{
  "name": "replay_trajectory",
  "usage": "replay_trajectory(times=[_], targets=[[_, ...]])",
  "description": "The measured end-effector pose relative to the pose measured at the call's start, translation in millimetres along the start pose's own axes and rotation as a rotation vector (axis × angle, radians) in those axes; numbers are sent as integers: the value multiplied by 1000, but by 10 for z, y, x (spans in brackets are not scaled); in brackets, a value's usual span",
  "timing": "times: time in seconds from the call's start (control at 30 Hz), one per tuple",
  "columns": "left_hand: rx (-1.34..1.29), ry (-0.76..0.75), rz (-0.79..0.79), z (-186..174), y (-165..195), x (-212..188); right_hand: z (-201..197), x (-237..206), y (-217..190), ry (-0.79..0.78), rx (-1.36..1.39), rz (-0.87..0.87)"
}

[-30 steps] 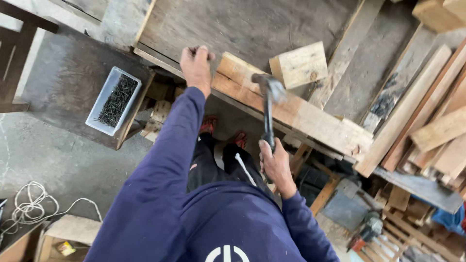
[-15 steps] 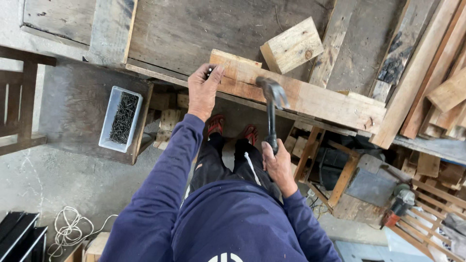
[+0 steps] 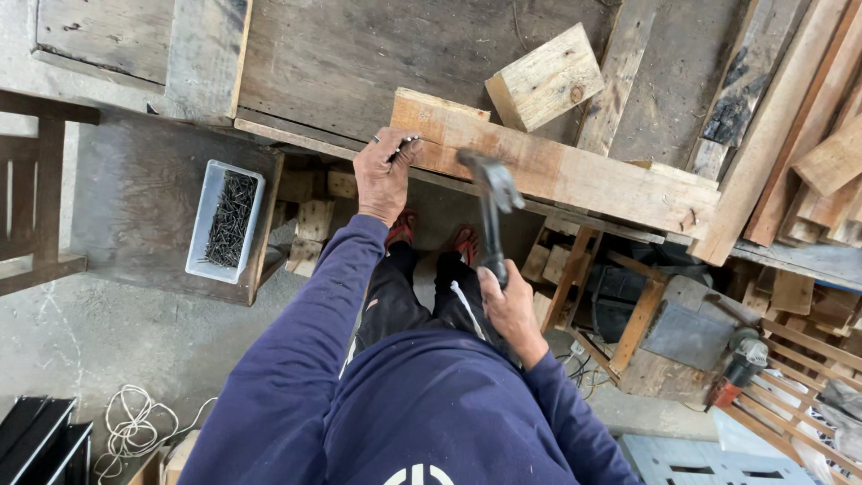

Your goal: The person hammers nails into wooden planks on a workbench, repeatedly positioning the wood and driving nails with a hammer. The person also picks up and places small wooden blocks on the bench during the process.

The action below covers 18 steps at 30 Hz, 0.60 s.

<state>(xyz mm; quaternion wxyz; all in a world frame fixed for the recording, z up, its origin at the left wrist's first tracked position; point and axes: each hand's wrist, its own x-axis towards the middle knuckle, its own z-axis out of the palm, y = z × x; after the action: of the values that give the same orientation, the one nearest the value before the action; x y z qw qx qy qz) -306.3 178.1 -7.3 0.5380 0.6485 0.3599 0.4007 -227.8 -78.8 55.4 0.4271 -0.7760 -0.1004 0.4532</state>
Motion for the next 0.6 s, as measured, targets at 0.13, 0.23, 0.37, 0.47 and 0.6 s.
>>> replay_trajectory(times=[0.13, 0.23, 0.37, 0.47, 0.6], targets=[[-59, -60, 48, 17, -83, 17, -42, -3, -154, 12, -144, 65], [-213, -130, -18, 25, -139, 12, -79, -173, -280, 52, -167, 52], [-715, -124, -311, 23, -145, 44, 1, -298, -422, 3, -109, -312], [-734, -146, -289, 12, -135, 41, 86, -231, -524, 16, -212, -320], [-1, -169, 2, -68, -48, 66, 44, -212, -615, -6, -293, -9]])
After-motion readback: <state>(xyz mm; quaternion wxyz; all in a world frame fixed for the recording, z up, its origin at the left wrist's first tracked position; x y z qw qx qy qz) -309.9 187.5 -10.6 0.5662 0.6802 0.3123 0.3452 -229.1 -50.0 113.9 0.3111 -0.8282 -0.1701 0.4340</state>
